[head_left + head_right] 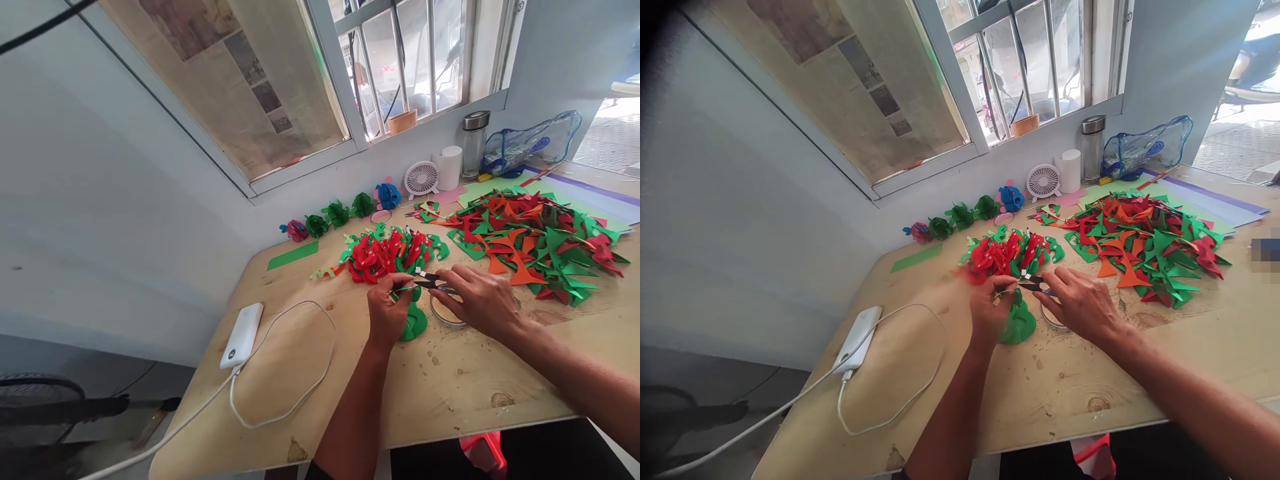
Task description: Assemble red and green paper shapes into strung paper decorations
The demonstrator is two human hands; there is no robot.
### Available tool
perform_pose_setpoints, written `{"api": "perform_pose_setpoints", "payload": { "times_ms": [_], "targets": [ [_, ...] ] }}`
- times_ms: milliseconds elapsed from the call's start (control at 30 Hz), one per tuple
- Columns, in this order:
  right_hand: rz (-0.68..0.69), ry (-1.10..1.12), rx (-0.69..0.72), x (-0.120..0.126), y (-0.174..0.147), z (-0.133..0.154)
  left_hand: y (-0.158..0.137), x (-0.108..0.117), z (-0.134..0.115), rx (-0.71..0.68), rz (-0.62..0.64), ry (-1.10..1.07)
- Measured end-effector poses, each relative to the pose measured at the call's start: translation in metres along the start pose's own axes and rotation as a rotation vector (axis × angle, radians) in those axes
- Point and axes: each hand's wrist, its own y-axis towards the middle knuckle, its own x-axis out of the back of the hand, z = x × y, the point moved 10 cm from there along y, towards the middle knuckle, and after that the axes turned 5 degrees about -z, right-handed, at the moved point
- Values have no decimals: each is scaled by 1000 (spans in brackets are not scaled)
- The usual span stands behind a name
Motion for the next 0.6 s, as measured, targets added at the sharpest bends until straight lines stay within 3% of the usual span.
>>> {"api": "perform_pose_setpoints", "payload": {
  "times_ms": [300, 433, 600],
  "targets": [
    [3, -9, 29, -1, -1, 5, 5, 6, 37, 335, -134, -478],
    [22, 3, 50, -1, 0, 8, 2, -5, 44, 456, -69, -563],
    [30, 30, 31, -1, 1, 6, 2, -11, 39, 458, -18, -598]
  ]
}}
